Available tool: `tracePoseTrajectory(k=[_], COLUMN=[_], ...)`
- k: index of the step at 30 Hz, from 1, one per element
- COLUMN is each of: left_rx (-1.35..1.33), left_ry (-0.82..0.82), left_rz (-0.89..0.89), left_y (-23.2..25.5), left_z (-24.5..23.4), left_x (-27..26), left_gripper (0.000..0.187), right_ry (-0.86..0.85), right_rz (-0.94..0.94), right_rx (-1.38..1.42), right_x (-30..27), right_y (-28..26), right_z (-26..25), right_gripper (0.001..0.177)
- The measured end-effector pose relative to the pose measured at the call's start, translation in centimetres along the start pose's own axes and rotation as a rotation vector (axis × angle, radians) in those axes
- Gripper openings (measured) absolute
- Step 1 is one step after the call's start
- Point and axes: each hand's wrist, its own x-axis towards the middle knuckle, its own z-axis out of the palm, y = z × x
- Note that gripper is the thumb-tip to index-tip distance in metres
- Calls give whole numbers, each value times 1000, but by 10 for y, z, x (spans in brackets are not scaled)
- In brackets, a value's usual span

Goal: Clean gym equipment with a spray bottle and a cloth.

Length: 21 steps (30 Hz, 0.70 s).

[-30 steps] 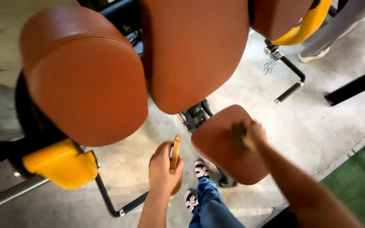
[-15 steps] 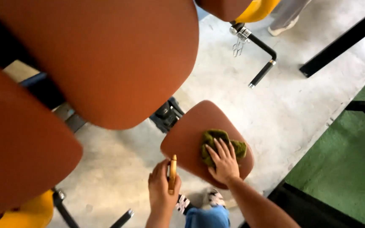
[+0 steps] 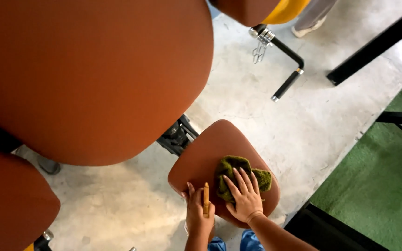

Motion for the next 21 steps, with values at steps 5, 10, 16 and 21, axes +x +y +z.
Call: tracePoseTrajectory(k=[5, 10, 16, 21], left_rx=[-99, -99, -154, -113], left_ry=[-65, -55, 23, 39], left_rz=[-167, -254, -427, -483], left_y=[-6, 8, 17, 22], left_z=[11, 8, 9, 1], left_x=[1, 7, 14, 10], left_gripper=[53, 52, 65, 43], right_ry=[-27, -92, -250, -228], right_rz=[-4, 6, -29, -519], right_rx=[-9, -26, -63, 76], right_x=[-2, 6, 9, -8], right_y=[-3, -5, 4, 76], right_z=[0, -7, -17, -36], right_gripper=[93, 97, 87, 69])
